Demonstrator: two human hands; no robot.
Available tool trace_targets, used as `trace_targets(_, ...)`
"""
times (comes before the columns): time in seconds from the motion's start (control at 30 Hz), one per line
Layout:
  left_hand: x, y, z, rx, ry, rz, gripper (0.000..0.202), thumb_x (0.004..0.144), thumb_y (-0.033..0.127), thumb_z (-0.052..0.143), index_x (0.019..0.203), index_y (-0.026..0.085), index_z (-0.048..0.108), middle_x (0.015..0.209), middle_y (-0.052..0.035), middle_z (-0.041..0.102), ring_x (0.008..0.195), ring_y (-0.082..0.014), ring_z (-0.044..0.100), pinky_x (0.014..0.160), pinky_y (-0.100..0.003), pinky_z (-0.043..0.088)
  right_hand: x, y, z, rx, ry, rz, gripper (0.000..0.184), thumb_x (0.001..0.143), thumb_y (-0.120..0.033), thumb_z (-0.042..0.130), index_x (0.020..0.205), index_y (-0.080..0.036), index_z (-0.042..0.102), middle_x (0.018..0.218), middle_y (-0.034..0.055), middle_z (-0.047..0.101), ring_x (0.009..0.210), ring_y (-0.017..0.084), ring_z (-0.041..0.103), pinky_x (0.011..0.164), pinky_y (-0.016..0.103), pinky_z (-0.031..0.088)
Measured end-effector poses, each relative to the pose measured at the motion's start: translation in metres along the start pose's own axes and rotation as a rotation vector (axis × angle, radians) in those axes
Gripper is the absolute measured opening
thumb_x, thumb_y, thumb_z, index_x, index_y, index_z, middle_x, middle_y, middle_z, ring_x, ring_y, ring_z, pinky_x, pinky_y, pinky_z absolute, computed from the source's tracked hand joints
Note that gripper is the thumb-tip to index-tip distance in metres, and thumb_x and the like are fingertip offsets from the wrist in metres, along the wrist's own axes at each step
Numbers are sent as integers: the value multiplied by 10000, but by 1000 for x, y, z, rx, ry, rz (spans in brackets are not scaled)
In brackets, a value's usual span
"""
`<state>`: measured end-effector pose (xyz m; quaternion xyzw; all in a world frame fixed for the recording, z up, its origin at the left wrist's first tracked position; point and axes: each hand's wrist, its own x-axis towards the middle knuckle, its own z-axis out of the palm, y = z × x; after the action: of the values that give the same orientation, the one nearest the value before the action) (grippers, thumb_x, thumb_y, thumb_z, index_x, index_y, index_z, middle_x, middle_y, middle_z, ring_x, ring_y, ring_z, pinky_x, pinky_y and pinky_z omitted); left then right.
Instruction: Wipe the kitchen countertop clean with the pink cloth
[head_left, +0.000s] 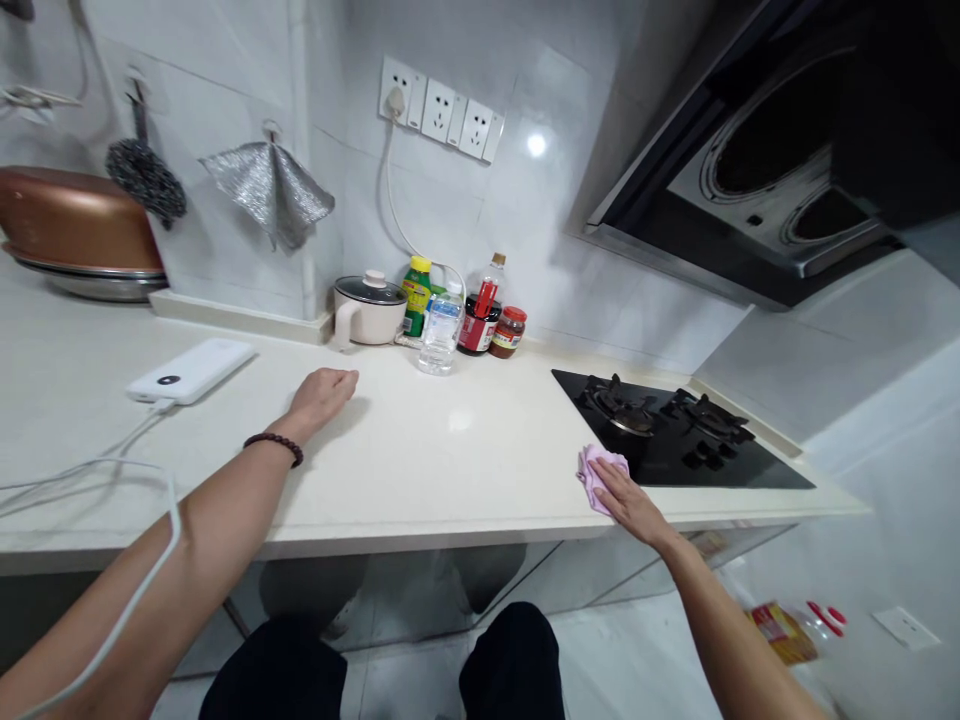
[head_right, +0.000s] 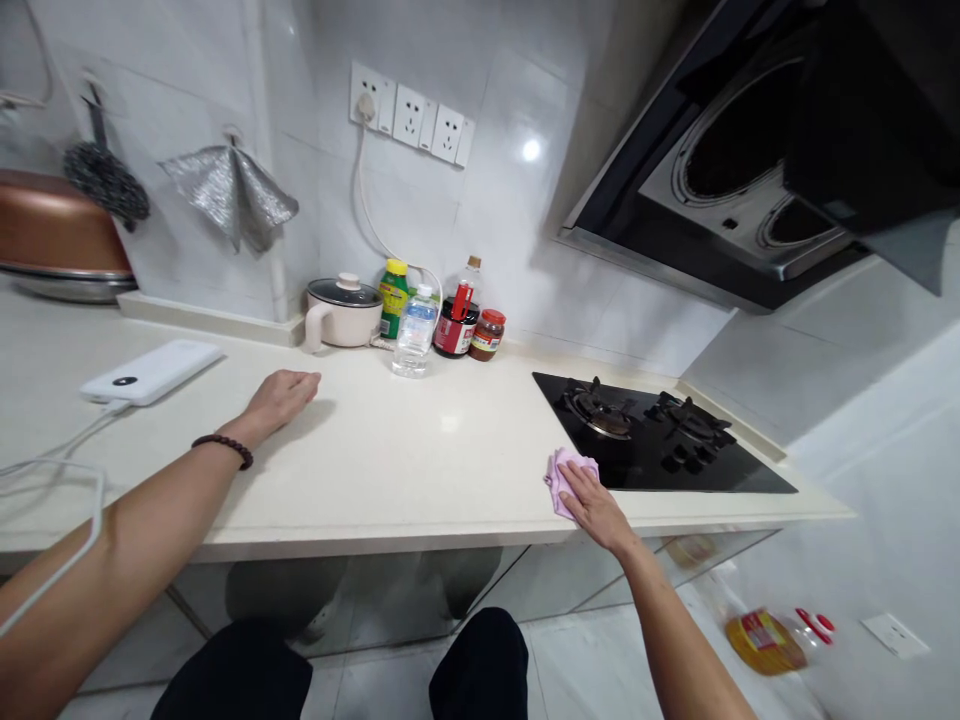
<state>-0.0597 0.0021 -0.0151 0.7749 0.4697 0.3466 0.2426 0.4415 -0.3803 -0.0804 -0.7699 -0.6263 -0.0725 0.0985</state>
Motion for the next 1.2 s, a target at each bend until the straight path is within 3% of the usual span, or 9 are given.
trace_targets(0.13, 2, -1, 3, -6, 14, 25, 380, 816, 453, 385, 529, 218, 469, 490, -18, 453, 559, -169, 423, 559, -300, 270, 2, -15, 3, -27, -16, 3, 673, 1014, -609, 249, 1587, -266, 334, 1635, 60, 346, 1533, 251, 263, 1253, 513, 245)
trace_targets(0.27, 6, -2, 6, -12, 5, 30, 373, 810, 446, 392, 525, 217, 468, 480, -18, 437, 553, -167, 416, 559, -307, 258, 12, -61, 0, -23, -97, -25, 668, 1017, -609, 265, 1603, -289, 282, 1652, 27, 310, 1548, 253, 215, 1259, 503, 228)
trace_targets(0.63, 2, 3, 4, -22, 10, 5, 364, 804, 431, 392, 510, 221, 436, 475, -11, 414, 531, -157, 395, 552, -305, 240, 97, -295, -8, 120, -312, -284, 671, 1025, -589, 273, 1615, -272, 246, 1698, 18, 155, 1573, 283, 79, 1268, 510, 123)
trace_targets(0.8, 4, -1, 5, -33, 11, 12, 386, 815, 446, 390, 509, 218, 440, 482, -9, 440, 525, -155, 413, 559, -303, 255, 122, -362, -3, 179, -347, -396, 676, 1022, -582, 300, 1620, -277, 221, 1704, 19, 129, 1575, 288, 52, 1266, 528, 105)
trace_targets(0.9, 4, -2, 4, -37, 14, 12, 381, 813, 448, 396, 513, 219, 449, 484, -7, 450, 528, -157, 425, 563, -303, 264, 127, -374, 1, 200, -343, -422, 678, 1019, -587, 313, 1617, -277, 232, 1704, 23, 138, 1573, 294, 63, 1265, 529, 109)
trace_targets(1.0, 3, -3, 2, -41, 16, 5, 372, 809, 438, 393, 510, 222, 439, 481, -5, 442, 531, -157, 422, 566, -303, 269, 129, -359, 3, 216, -334, -437, 678, 1012, -604, 325, 1611, -296, 252, 1702, 14, 149, 1573, 290, 74, 1263, 524, 121)
trace_targets(1.1, 2, -3, 1, -42, 14, -2, 366, 808, 438, 391, 514, 223, 433, 488, -6, 446, 539, -160, 425, 566, -302, 269, 128, -313, 4, 198, -308, -375, 679, 1011, -606, 311, 1607, -282, 274, 1697, 16, 171, 1573, 271, 81, 1266, 501, 129)
trace_targets(1.2, 2, -2, 1, -33, 11, 1, 355, 806, 429, 387, 518, 225, 429, 487, -7, 442, 539, -162, 423, 563, -304, 262, 121, -238, 5, 126, -266, -207, 694, 1009, -606, 269, 1602, -247, 299, 1689, 31, 203, 1573, 261, 93, 1265, 478, 152)
